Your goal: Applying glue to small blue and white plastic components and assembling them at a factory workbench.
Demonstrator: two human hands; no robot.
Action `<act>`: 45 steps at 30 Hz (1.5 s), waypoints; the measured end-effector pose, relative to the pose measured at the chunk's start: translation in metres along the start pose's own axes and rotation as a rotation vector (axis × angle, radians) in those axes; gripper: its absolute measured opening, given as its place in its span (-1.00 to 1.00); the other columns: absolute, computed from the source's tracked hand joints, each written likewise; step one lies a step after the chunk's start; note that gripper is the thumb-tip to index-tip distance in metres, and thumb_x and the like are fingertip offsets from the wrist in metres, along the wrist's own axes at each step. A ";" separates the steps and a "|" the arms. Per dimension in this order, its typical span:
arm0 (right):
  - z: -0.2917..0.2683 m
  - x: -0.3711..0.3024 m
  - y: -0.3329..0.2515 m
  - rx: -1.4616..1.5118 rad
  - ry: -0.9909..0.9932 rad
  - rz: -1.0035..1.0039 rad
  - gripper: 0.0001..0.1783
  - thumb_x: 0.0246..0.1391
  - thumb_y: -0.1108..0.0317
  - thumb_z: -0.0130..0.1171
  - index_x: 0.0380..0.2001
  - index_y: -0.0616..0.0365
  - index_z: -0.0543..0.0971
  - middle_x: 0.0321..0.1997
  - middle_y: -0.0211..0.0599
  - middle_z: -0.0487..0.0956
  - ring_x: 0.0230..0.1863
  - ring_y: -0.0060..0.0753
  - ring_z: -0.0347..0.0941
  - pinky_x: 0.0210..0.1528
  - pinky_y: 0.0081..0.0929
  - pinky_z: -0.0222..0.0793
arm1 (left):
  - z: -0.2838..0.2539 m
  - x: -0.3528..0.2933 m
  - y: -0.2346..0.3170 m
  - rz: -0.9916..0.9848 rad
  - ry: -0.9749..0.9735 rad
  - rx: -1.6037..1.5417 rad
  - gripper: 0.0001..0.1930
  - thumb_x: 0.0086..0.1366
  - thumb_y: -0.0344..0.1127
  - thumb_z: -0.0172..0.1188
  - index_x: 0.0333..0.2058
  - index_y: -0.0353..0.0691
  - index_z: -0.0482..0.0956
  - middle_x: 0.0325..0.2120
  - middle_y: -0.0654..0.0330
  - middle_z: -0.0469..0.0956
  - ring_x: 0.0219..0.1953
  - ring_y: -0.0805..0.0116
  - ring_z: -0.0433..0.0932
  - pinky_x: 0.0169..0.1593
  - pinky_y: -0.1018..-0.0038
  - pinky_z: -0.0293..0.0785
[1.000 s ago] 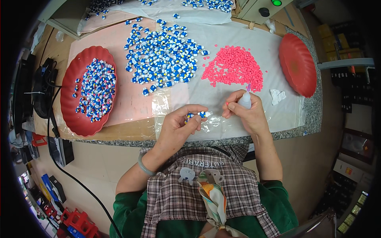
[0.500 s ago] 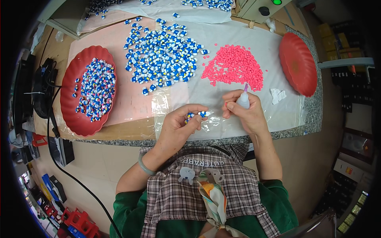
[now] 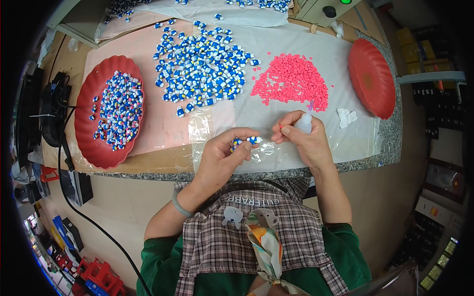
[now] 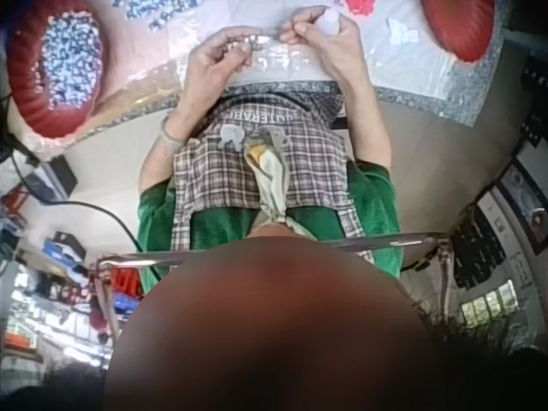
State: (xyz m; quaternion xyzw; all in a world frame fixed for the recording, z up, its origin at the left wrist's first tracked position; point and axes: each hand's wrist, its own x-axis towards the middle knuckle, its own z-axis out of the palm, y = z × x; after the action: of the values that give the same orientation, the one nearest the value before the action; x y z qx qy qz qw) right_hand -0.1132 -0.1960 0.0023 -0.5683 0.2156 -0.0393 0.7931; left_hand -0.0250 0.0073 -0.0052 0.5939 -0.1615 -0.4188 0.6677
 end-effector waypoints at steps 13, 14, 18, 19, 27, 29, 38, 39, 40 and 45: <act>0.014 -0.011 -0.004 -0.125 -0.069 -0.014 -0.80 0.03 0.59 0.23 -0.31 0.18 0.43 -0.35 -0.34 0.50 -0.34 -0.56 0.47 -0.25 -0.58 0.42 | 0.009 0.002 -0.005 0.160 0.059 0.115 -0.78 0.31 -0.51 0.08 -0.08 -0.31 0.54 -0.27 0.15 0.60 -0.34 0.47 0.56 -0.27 0.55 0.46; 0.016 -0.011 -0.002 -0.181 -0.073 -0.062 -0.76 0.01 0.58 0.25 -0.29 0.17 0.40 -0.35 -0.37 0.50 -0.32 -0.60 0.45 -0.21 -0.59 0.40 | 0.009 0.002 -0.005 0.159 0.056 0.115 -0.78 0.31 -0.51 0.08 -0.08 -0.31 0.54 -0.27 0.15 0.60 -0.34 0.47 0.56 -0.27 0.55 0.46; 0.024 -0.015 -0.002 -0.285 -0.076 -0.077 -0.71 -0.01 0.59 0.28 -0.29 0.14 0.38 -0.34 -0.43 0.51 -0.27 -0.67 0.42 -0.16 -0.62 0.37 | 0.009 0.003 0.000 0.357 0.066 0.420 -0.77 0.25 -0.55 0.11 -0.11 -0.31 0.54 -0.29 0.05 0.57 -0.39 0.27 0.57 -0.31 0.47 0.46; 0.024 -0.015 -0.002 -0.285 -0.074 -0.076 -0.71 -0.01 0.59 0.28 -0.29 0.14 0.38 -0.34 -0.43 0.51 -0.27 -0.67 0.42 -0.16 -0.62 0.37 | 0.009 0.003 0.003 0.393 0.060 0.501 -0.77 0.23 -0.56 0.13 -0.12 -0.30 0.53 -0.31 0.04 0.56 -0.41 0.21 0.56 -0.33 0.45 0.45; 0.026 -0.015 0.000 -0.376 -0.023 -0.056 -0.70 -0.03 0.57 0.30 -0.28 0.15 0.40 -0.37 -0.46 0.52 -0.29 -0.69 0.42 -0.18 -0.63 0.37 | 0.010 0.003 0.000 0.436 0.046 0.538 -0.75 0.21 -0.57 0.14 -0.11 -0.29 0.52 -0.33 0.04 0.54 -0.43 0.18 0.54 -0.36 0.41 0.45; 0.026 -0.015 0.000 -0.388 -0.022 -0.046 -0.70 -0.03 0.57 0.30 -0.28 0.15 0.40 -0.38 -0.46 0.52 -0.30 -0.70 0.42 -0.19 -0.63 0.37 | 0.011 0.002 0.001 0.422 0.036 0.560 -0.74 0.21 -0.58 0.13 -0.10 -0.30 0.51 -0.32 0.03 0.54 -0.41 0.15 0.55 -0.35 0.40 0.46; 0.027 -0.010 0.005 -0.483 0.027 -0.088 -0.72 -0.05 0.57 0.30 -0.30 0.16 0.42 -0.42 -0.47 0.53 -0.34 -0.70 0.41 -0.22 -0.64 0.37 | 0.012 0.009 -0.011 0.606 0.053 0.635 -0.72 0.19 -0.61 0.14 -0.09 -0.35 0.49 -0.30 -0.01 0.53 -0.33 0.00 0.56 -0.27 0.31 0.51; 0.028 -0.011 0.007 -0.509 0.049 -0.128 -0.72 -0.05 0.58 0.30 -0.30 0.16 0.42 -0.42 -0.47 0.53 -0.34 -0.70 0.41 -0.22 -0.64 0.37 | 0.011 0.009 -0.011 0.592 0.058 0.641 -0.73 0.20 -0.60 0.13 -0.09 -0.36 0.48 -0.31 -0.01 0.54 -0.34 0.04 0.57 -0.28 0.33 0.51; 0.030 -0.011 0.007 -0.512 0.056 -0.134 -0.72 -0.05 0.58 0.30 -0.30 0.16 0.42 -0.42 -0.47 0.53 -0.34 -0.70 0.41 -0.22 -0.64 0.37 | 0.010 0.012 -0.010 0.582 0.060 0.646 -0.73 0.22 -0.59 0.12 -0.09 -0.37 0.48 -0.33 -0.01 0.55 -0.34 0.08 0.58 -0.29 0.36 0.51; 0.037 -0.014 0.004 -0.493 0.062 -0.234 -0.74 -0.04 0.58 0.28 -0.31 0.18 0.42 -0.37 -0.45 0.51 -0.29 -0.68 0.42 -0.19 -0.64 0.36 | 0.005 0.006 -0.007 0.195 0.003 0.165 -0.77 0.31 -0.52 0.04 -0.06 -0.35 0.47 -0.35 0.07 0.57 -0.39 0.31 0.55 -0.37 0.49 0.44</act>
State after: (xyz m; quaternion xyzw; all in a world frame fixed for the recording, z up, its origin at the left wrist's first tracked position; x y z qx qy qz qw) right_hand -0.1123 -0.1576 0.0126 -0.7637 0.1757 -0.0946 0.6140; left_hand -0.0273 -0.0002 -0.0120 0.6289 -0.2514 -0.3365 0.6543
